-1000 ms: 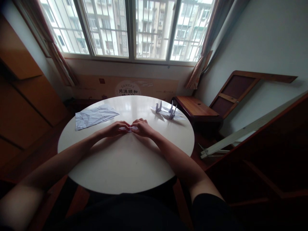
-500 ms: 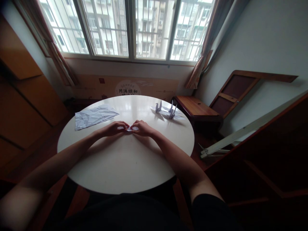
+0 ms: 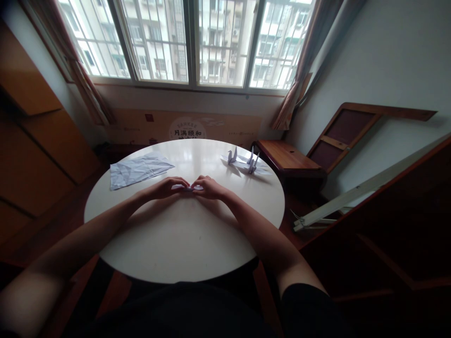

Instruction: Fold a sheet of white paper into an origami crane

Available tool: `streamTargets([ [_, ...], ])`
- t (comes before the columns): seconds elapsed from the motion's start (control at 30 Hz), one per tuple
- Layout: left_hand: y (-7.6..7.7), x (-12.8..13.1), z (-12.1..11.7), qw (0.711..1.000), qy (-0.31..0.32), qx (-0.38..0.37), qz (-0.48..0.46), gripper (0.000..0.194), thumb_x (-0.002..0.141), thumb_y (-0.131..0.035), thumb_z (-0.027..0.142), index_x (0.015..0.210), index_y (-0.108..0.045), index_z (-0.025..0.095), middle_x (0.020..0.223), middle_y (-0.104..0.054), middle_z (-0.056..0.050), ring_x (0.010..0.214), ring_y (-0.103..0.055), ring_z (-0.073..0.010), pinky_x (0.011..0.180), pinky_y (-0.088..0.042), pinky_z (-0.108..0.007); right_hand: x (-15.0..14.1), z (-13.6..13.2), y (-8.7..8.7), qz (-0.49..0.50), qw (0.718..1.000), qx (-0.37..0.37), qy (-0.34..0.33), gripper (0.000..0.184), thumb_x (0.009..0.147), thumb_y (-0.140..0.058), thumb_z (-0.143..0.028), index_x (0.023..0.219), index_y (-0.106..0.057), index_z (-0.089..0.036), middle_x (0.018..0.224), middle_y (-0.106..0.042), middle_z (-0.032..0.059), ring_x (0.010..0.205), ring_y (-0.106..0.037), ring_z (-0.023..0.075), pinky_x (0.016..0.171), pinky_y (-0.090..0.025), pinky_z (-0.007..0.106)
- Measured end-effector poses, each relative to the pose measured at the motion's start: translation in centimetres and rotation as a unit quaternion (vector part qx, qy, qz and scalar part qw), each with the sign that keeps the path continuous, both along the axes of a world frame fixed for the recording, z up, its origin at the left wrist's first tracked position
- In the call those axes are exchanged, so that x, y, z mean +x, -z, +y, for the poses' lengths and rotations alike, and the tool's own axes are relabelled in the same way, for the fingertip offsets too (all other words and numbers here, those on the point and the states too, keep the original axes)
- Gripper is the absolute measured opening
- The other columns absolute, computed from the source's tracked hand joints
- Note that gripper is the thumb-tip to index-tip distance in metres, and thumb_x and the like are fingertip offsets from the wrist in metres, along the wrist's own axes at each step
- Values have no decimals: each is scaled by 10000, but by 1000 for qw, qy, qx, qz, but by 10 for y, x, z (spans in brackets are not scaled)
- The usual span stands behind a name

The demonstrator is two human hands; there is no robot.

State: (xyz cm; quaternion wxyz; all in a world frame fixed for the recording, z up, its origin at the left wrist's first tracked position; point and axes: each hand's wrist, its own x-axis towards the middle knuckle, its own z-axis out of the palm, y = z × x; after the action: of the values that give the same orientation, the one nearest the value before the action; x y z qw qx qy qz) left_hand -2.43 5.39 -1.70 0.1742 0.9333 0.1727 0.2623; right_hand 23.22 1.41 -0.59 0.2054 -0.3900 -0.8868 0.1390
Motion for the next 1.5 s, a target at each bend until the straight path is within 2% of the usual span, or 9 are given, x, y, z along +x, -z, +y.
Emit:
streamTargets([
  [0.1,-1,0,-1,1000,-12,6,9,271,1027,-570,367,1094,-747,173,1066,-752,-103,959,-722,-219,884,-555,-327,0,1,1,3,1000,5,-3,248,900,-728,-275,1132,-775,-200,1102,-670,127,1018,-641,239,959,-488,403],
  [0.3,-5,1,-5,1000,13,12,-2,290,1028,-570,396,1030,-752,171,1046,-752,-102,940,-720,-209,873,-558,-320,-1,1,2,3,1000,-1,-4,244,909,-717,-279,1130,-773,-195,1113,-669,134,1029,-639,242,972,-481,413],
  [0.7,-7,2,-9,1000,14,3,-2,301,1017,-605,435,1044,-773,186,1065,-747,-111,939,-719,-214,884,-561,-340,-1,0,0,7,1000,10,-11,236,898,-736,-278,1118,-779,-206,1091,-676,127,993,-653,238,953,-495,411],
  [0.93,-9,1,-10,1000,1,14,16,310,1030,-567,420,1044,-762,180,1002,-743,-93,879,-714,-200,821,-551,-303,-2,-2,-2,9,1000,-4,-4,207,912,-720,-271,1097,-781,-204,1095,-669,123,1017,-643,237,943,-496,392],
  [1.07,-9,1,-10,1000,-8,13,26,311,1029,-555,411,1026,-756,174,953,-740,-86,820,-706,-192,765,-536,-281,-3,-1,-2,17,1000,-12,-5,179,931,-694,-258,1070,-787,-193,1041,-656,107,957,-639,206,892,-502,349],
  [1.23,-6,0,-7,999,-31,7,30,296,1001,-572,414,1014,-737,169,967,-754,-77,844,-715,-205,780,-538,-291,-5,0,0,39,999,-7,1,142,921,-703,-221,1019,-802,-196,974,-647,78,853,-635,168,846,-500,318],
  [1.5,-1,1,-4,998,-55,5,23,217,967,-580,357,1054,-685,187,962,-756,-37,848,-720,-201,817,-547,-311,-10,-6,-3,50,997,-28,50,156,946,-665,-245,963,-784,-146,989,-657,93,861,-648,170,815,-494,300],
])
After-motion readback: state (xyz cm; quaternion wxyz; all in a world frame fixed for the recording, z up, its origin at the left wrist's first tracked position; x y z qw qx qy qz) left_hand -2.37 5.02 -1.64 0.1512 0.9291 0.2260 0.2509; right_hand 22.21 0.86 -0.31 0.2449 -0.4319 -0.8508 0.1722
